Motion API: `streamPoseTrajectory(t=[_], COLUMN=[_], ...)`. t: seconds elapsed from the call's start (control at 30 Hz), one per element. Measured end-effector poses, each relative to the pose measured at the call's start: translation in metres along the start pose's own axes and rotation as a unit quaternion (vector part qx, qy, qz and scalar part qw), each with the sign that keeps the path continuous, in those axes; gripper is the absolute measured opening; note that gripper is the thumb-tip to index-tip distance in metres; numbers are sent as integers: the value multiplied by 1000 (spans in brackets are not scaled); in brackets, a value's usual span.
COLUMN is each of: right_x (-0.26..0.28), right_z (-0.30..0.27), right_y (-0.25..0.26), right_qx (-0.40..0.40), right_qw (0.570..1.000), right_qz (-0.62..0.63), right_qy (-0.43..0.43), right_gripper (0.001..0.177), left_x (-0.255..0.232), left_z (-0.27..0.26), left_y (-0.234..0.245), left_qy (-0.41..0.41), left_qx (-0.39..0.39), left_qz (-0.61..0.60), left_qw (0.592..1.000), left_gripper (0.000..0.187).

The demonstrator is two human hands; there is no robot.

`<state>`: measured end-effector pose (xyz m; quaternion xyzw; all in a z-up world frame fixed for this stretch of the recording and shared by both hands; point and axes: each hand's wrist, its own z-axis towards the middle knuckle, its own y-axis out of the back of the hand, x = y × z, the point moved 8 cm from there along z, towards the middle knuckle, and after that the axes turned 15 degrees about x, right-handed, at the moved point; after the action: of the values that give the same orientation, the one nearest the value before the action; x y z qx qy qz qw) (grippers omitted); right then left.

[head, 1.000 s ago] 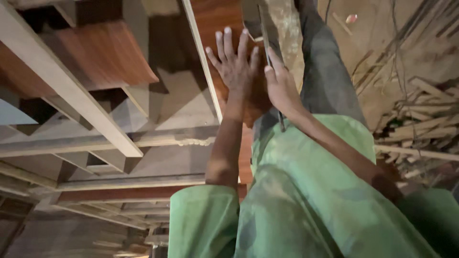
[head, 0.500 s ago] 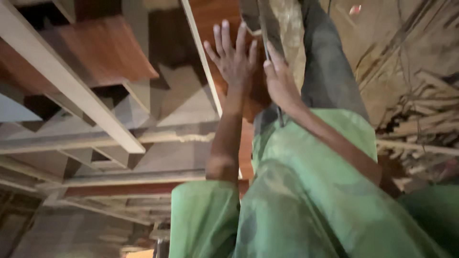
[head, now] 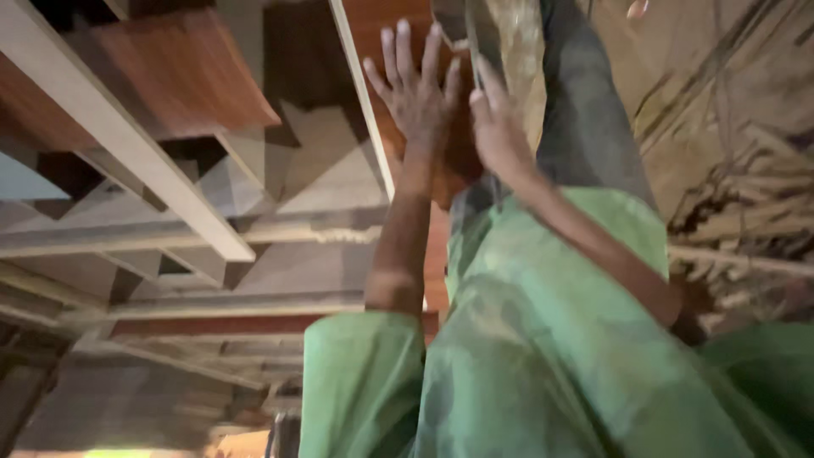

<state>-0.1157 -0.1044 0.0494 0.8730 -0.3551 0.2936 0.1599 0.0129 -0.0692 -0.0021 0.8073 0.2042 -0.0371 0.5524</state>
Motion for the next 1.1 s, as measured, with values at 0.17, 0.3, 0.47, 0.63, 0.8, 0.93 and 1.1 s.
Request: streamPoseTrajectory(t=[0.17,0.3,0.47,0.63,0.8,0.93,1.1], right_x=[-17,10,11,-44,-12,-7,-7], right_z=[14,28,-10,21,-27,-9,-1], right_y=[-2,20,-1,-1,6,19,33], right_qx=[66,-23,-102,46,-53,26,35], right_qw=[978,993,976,975,968,969,958], right_qz=[-109,-113,-88,-179,-227,-245,-282], right_qy=[-166,-12,171,-125,95,-35,-46], right_gripper=[53,50,32,53,49,53,43], left_x=[0,0,1,-1,2,3,-2], left_z=[-7,31,-13,5,-13,8,19], left_y=[6,9,7,8,0,6,0], left_qy=[-8,-32,-21,-29,-17,-23,-38], left_qx=[-35,-76,-54,-67,-39,-75,-78], left_qz=[10,-7,-10,-4,-4,-5,-1], left_qw=[999,997,998,997,999,997,996], left_gripper=[51,52,51,52,51,49,50])
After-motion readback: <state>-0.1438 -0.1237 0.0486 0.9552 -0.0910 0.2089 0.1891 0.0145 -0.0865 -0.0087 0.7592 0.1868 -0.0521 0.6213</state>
